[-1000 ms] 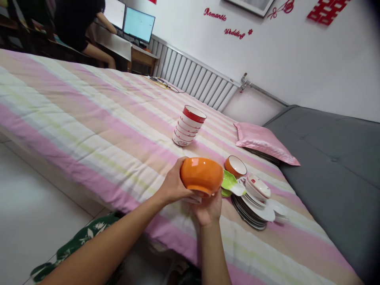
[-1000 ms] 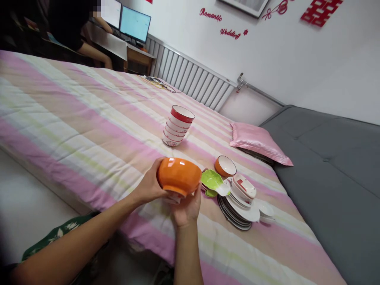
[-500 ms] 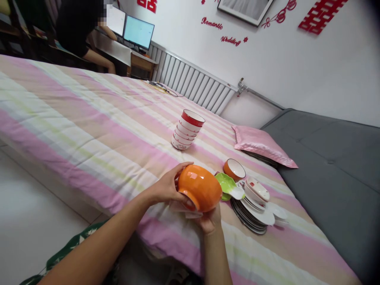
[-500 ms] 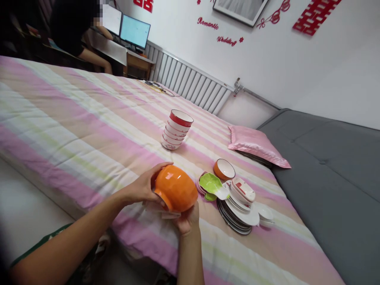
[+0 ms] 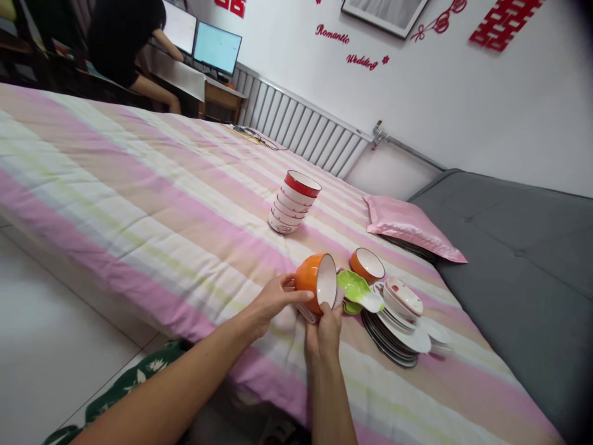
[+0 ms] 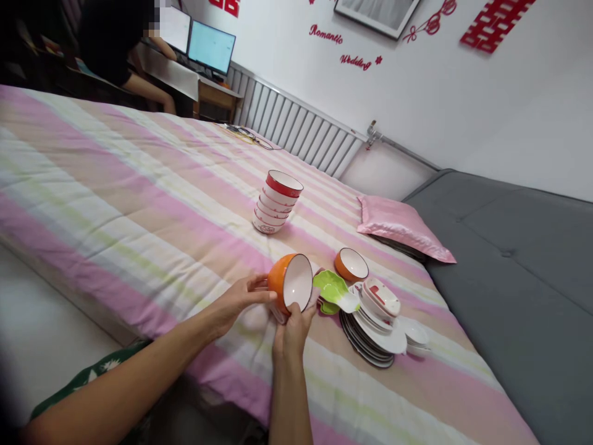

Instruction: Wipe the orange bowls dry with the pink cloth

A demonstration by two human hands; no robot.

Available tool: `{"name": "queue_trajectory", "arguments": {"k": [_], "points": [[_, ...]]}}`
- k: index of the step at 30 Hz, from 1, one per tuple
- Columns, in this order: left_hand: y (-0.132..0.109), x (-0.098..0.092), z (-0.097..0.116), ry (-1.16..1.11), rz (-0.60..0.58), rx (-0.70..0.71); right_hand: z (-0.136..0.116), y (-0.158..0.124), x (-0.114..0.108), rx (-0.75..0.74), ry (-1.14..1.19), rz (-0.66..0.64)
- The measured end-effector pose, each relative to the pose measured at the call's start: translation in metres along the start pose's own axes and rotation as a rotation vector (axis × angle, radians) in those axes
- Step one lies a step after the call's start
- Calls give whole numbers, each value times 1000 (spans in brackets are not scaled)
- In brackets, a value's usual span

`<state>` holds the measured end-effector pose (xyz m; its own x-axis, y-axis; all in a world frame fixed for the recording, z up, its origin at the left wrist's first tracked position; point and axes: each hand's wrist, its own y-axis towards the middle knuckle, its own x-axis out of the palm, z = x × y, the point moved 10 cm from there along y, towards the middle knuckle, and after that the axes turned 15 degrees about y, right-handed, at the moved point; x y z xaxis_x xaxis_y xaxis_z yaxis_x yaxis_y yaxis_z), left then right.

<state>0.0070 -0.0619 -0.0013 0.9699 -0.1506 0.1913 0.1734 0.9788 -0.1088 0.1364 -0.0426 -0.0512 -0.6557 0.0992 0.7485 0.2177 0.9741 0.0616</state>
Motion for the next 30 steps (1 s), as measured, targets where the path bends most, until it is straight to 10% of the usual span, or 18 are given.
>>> {"name": "queue_trajectory", "arguments": {"k": [5, 11, 21, 30], "points": [[-4, -7, 0, -65, 162, 12, -17, -20, 12, -197, -168, 99], [-8, -39, 1, 98, 428, 67, -6, -30, 40, -69, -66, -26], [-15, -24, 45, 692, 291, 369, -24, -9, 19, 31, 168, 38], [-22, 5, 45, 1096, 196, 526, -57, -11, 21, -204, -49, -58]]}}
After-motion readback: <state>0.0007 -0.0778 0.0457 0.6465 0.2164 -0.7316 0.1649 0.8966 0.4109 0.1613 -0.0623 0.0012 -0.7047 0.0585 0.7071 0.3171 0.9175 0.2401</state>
